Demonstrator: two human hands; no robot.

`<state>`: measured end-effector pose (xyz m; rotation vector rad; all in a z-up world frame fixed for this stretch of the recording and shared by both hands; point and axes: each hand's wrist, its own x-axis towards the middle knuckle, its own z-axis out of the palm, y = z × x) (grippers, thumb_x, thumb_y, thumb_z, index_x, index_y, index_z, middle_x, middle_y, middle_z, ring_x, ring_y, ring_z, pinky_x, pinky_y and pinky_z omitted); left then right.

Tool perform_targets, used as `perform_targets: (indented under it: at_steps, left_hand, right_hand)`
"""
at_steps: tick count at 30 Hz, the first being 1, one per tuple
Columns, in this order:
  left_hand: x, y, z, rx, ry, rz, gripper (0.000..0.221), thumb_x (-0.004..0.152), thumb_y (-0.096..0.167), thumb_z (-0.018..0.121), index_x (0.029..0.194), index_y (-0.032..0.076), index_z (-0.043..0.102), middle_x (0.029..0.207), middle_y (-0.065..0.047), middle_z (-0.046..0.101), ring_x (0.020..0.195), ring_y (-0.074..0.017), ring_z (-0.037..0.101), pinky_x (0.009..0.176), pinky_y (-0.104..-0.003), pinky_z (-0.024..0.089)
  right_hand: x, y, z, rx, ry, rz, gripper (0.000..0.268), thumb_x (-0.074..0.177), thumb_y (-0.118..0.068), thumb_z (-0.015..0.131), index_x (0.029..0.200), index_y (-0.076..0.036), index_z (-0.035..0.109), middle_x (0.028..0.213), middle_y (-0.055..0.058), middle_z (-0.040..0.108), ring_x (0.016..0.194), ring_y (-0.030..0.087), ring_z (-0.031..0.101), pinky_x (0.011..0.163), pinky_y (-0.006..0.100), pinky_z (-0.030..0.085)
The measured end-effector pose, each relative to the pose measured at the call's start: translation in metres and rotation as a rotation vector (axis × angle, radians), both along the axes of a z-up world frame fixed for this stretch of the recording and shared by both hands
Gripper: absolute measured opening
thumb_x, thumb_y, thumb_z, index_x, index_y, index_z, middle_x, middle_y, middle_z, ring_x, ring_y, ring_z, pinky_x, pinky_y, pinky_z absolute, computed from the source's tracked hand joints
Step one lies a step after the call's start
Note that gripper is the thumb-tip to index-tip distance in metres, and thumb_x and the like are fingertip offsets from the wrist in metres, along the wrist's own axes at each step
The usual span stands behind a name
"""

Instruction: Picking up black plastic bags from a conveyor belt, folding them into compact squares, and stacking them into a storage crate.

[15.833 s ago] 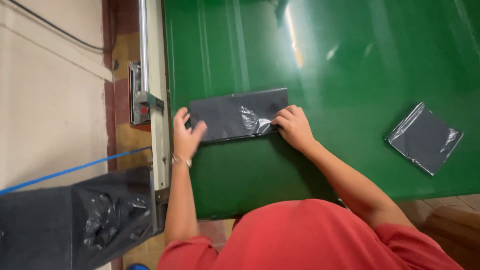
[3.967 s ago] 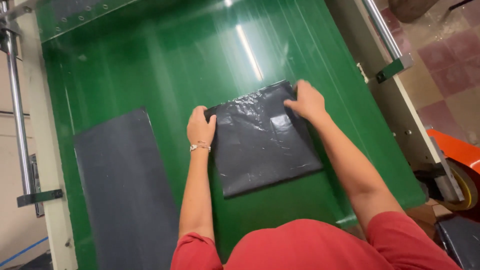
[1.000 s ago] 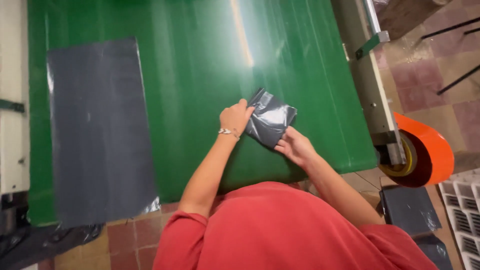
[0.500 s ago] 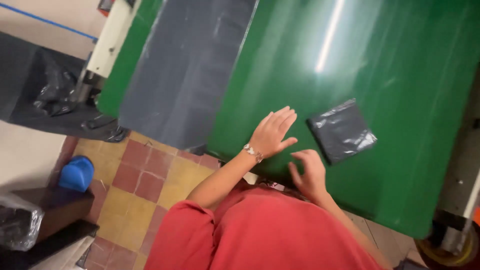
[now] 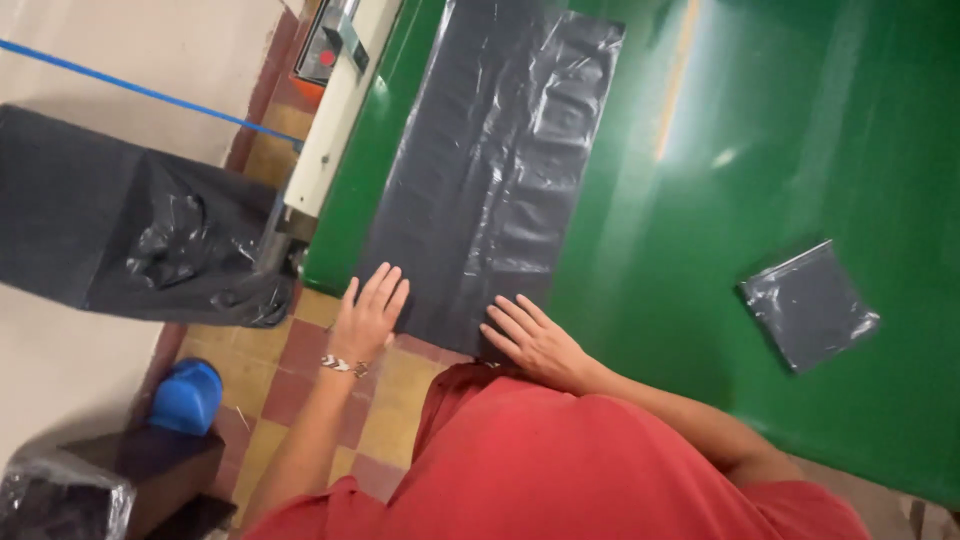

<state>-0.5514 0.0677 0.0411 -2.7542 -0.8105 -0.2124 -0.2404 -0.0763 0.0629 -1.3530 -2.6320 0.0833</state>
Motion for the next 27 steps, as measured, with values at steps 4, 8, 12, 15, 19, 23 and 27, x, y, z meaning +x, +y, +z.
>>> perform_targets:
  at_steps: [4, 8, 12, 15, 19, 23, 27]
  left_hand:
    - [-0.035, 0.061, -0.026, -0.205, 0.038, -0.077, 0.083, 0.054, 0.030, 0.085, 0.130, 0.022, 0.054, 0.139, 0.001, 0.054, 0.133, -0.0167, 0.050, 0.100, -0.040, 0.049]
    - [-0.003, 0.136, 0.032, -0.691, -0.332, -0.074, 0.030, 0.080, 0.016, 0.074, 0.110, 0.021, 0.073, 0.111, 0.000, 0.075, 0.110, -0.0178, 0.069, 0.095, -0.033, 0.055]
    - [0.087, 0.227, 0.076, -0.746, -0.552, -0.050, 0.013, 0.083, 0.017, 0.081, 0.094, 0.024, 0.077, 0.097, 0.005, 0.078, 0.098, -0.0124, 0.073, 0.090, -0.027, 0.055]
    - [0.157, 0.303, 0.063, -0.775, -0.777, -0.036, 0.016, 0.086, 0.017, 0.083, 0.100, 0.015, 0.075, 0.097, -0.006, 0.076, 0.096, -0.0237, 0.072, 0.084, -0.034, 0.057]
    - [0.245, 0.388, 0.031, -0.739, -0.800, 0.106, 0.021, 0.089, 0.030, 0.081, 0.103, 0.017, 0.073, 0.088, -0.007, 0.075, 0.087, -0.0250, 0.073, 0.075, -0.036, 0.059]
    - [0.299, 0.436, -0.014, -0.649, -0.607, 0.259, 0.032, 0.093, 0.044, 0.070, 0.114, 0.020, 0.070, 0.097, -0.009, 0.075, 0.095, -0.0303, 0.072, 0.083, -0.042, 0.059]
    - [0.311, 0.448, -0.040, -0.684, -0.464, 0.358, 0.027, 0.093, 0.047, 0.066, 0.110, 0.026, 0.067, 0.098, -0.007, 0.074, 0.095, -0.0329, 0.072, 0.081, -0.046, 0.060]
  right_hand:
    - [0.005, 0.014, -0.008, 0.103, 0.135, 0.010, 0.032, 0.097, -0.026, 0.052, 0.124, -0.011, 0.059, 0.128, 0.014, 0.056, 0.132, 0.032, 0.050, 0.113, 0.048, 0.035]
    - [0.029, 0.032, -0.013, -0.061, 0.583, -0.222, 0.011, 0.084, -0.016, 0.067, 0.095, -0.019, 0.067, 0.083, 0.002, 0.064, 0.074, 0.028, 0.067, 0.069, 0.044, 0.055]
    - [0.101, 0.096, -0.011, -0.080, 0.679, -0.590, 0.013, 0.081, -0.017, 0.077, 0.092, -0.016, 0.070, 0.084, 0.008, 0.070, 0.083, 0.033, 0.071, 0.075, 0.045, 0.055]
    - [0.159, 0.170, 0.006, 0.093, 0.769, -0.780, 0.012, 0.086, -0.015, 0.078, 0.087, -0.015, 0.067, 0.074, 0.004, 0.064, 0.070, 0.025, 0.066, 0.068, 0.036, 0.050]
    - [0.223, 0.271, 0.003, 0.193, 0.840, -0.969, 0.019, 0.087, -0.018, 0.081, 0.084, -0.009, 0.065, 0.067, 0.008, 0.060, 0.063, 0.023, 0.059, 0.060, 0.035, 0.044]
    - [0.274, 0.338, -0.044, 0.171, 0.570, -1.110, 0.033, 0.088, -0.031, 0.078, 0.107, -0.006, 0.070, 0.091, 0.019, 0.068, 0.090, 0.042, 0.065, 0.080, 0.051, 0.050]
    - [0.279, 0.363, -0.040, 0.144, 0.412, -1.041, 0.033, 0.081, -0.026, 0.080, 0.106, -0.006, 0.070, 0.107, 0.009, 0.067, 0.102, 0.034, 0.061, 0.091, 0.043, 0.050]
